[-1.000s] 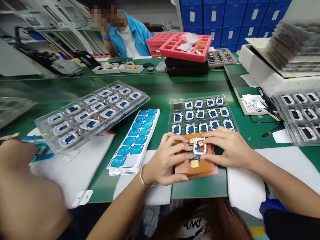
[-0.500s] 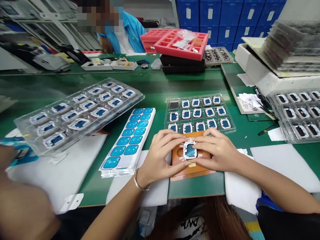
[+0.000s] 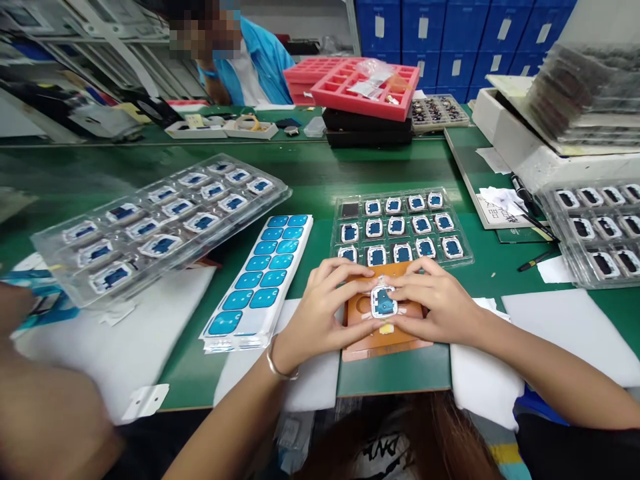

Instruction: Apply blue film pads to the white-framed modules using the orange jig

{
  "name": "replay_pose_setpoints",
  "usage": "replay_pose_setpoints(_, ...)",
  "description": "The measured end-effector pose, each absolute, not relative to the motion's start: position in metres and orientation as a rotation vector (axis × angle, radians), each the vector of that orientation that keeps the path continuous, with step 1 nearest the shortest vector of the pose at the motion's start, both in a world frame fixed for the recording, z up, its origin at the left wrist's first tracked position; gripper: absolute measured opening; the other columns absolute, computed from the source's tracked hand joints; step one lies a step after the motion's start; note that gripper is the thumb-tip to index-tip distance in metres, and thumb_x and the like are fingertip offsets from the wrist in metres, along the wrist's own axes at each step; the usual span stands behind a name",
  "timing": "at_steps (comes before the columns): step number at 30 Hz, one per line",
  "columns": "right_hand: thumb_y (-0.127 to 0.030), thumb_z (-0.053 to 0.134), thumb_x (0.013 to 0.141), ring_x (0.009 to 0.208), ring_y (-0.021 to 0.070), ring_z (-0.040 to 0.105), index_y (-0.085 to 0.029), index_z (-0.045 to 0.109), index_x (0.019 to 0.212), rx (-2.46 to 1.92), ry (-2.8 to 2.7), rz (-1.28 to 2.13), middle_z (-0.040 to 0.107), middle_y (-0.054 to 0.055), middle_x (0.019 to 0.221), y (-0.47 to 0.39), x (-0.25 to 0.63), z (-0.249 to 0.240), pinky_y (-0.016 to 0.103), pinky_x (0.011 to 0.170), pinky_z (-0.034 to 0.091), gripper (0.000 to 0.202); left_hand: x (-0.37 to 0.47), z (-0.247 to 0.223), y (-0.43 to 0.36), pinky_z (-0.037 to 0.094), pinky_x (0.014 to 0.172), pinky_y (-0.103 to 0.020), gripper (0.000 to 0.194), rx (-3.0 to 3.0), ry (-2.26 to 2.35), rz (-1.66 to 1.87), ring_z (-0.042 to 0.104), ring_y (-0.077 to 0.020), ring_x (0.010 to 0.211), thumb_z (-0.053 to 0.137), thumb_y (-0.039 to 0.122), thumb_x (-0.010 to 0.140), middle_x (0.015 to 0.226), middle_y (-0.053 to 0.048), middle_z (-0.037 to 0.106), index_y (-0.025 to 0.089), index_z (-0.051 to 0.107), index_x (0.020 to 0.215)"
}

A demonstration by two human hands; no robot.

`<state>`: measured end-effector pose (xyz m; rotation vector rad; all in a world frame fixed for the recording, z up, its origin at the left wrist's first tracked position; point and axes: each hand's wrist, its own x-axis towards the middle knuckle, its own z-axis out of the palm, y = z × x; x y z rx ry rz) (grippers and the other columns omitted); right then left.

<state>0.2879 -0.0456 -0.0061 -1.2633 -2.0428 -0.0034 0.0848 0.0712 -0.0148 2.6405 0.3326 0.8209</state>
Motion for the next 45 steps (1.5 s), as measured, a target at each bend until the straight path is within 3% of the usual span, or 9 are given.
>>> replay_pose_setpoints(4, -0.031, 0.068, 0.086, 0.089, 0.0223, 0.056, -0.02, 0.068, 0.101, -1.275, -2.026, 0.008, 0.074, 0.007, 0.109, -0.045, 0.287, -0.007, 0.04, 0.075, 0.054, 0.019, 0.087, -0.02, 0.072, 0.041, 0.094, -0.047, 0.041, 2.51, 0.317, 0.832, 0.048, -0.0277, 0.108, 0.075, 0.05, 0.079, 0.109, -0.008, 0.066, 0.021, 0.067, 0.106)
replay_pose_setpoints(7, -0.032, 0.072, 0.082, 0.089, 0.0218, 0.056, -0.022, 0.064, 0.111, -1.295, -1.969, 0.07, 0.072, 0.007, 0.103, -0.045, 0.288, -0.007, 0.039, 0.076, 0.054, 0.031, 0.089, -0.023, 0.071, 0.041, 0.098, -0.046, 0.05, 2.397, 0.273, 0.907, 0.046, -0.0262, 0.109, 0.071, 0.057, 0.08, 0.113, -0.008, 0.063, 0.026, 0.065, 0.118)
replay_pose_setpoints(11, -0.036, 0.078, 0.076, 0.092, 0.0191, 0.06, -0.025, 0.057, 0.117, -1.225, -1.816, 0.339, 0.064, 0.005, 0.104, -0.045, 0.288, -0.013, 0.033, 0.077, 0.055, 0.048, 0.09, -0.025, 0.067, 0.029, 0.109, -0.053, 0.086, 2.463, 0.096, 0.847, 0.036, -0.0306, 0.122, 0.062, 0.073, 0.074, 0.137, -0.011, 0.047, 0.033, 0.04, 0.147)
replay_pose_setpoints(14, -0.04, 0.081, 0.075, 0.102, 0.0185, 0.064, -0.026, 0.051, 0.12, -1.087, -1.627, 0.669, 0.061, 0.006, 0.117, -0.045, 0.29, -0.018, 0.032, 0.086, 0.055, 0.056, 0.09, -0.025, 0.064, 0.025, 0.11, -0.053, 0.097, 2.53, 0.054, 0.813, 0.03, -0.0328, 0.125, 0.056, 0.077, 0.076, 0.142, -0.013, 0.037, 0.033, 0.021, 0.155)
replay_pose_setpoints(21, -0.037, 0.081, 0.077, 0.105, 0.0174, 0.067, -0.03, 0.048, 0.12, -0.812, -1.382, 1.201, 0.068, 0.003, 0.114, -0.042, 0.298, -0.021, 0.034, 0.093, 0.052, 0.055, 0.086, -0.018, 0.062, 0.03, 0.105, -0.049, 0.076, 2.625, -0.014, 1.021, 0.032, -0.0305, 0.121, 0.049, 0.066, 0.089, 0.139, -0.012, 0.037, 0.034, 0.025, 0.153)
replay_pose_setpoints(29, -0.032, 0.082, 0.076, 0.106, 0.0129, 0.066, -0.033, 0.057, 0.119, -0.708, -1.414, 1.13, 0.065, -0.001, 0.116, -0.036, 0.303, -0.027, 0.029, 0.091, 0.052, 0.05, 0.083, -0.017, 0.061, 0.031, 0.104, -0.046, 0.04, 2.633, -0.062, 1.054, 0.035, -0.0282, 0.12, 0.054, 0.049, 0.093, 0.136, -0.009, 0.04, 0.033, 0.057, 0.13)
replay_pose_setpoints(33, -0.03, 0.076, 0.083, 0.098, 0.0121, 0.067, -0.032, 0.06, 0.115, -0.724, -1.441, 1.078, 0.072, -0.002, 0.096, -0.036, 0.3, -0.026, 0.032, 0.091, 0.052, 0.035, 0.083, -0.022, 0.061, 0.032, 0.103, -0.048, 0.04, 2.659, -0.044, 1.018, 0.035, -0.0295, 0.12, 0.061, 0.048, 0.09, 0.133, -0.009, 0.047, 0.033, 0.06, 0.126)
replay_pose_setpoints(37, -0.033, 0.077, 0.082, 0.088, 0.0117, 0.068, -0.026, 0.068, 0.098, -0.915, -1.255, 1.072, 0.071, 0.0, 0.095, -0.037, 0.297, -0.025, 0.027, 0.079, 0.056, 0.02, 0.085, -0.022, 0.061, 0.035, 0.097, -0.045, 0.045, 2.651, -0.021, 0.923, 0.044, -0.0274, 0.114, 0.059, 0.038, 0.092, 0.121, -0.009, 0.06, 0.027, 0.052, 0.135)
replay_pose_setpoints(45, -0.038, 0.081, 0.075, 0.077, 0.0129, 0.071, -0.021, 0.068, 0.094, -1.083, -1.082, 1.124, 0.074, 0.001, 0.081, -0.034, 0.297, -0.025, 0.029, 0.078, 0.058, 0.029, 0.088, -0.021, 0.066, 0.042, 0.085, -0.037, 0.033, 2.408, 0.222, 1.05, 0.057, -0.0199, 0.094, 0.062, 0.032, 0.093, 0.101, -0.005, 0.069, 0.023, 0.058, 0.125)
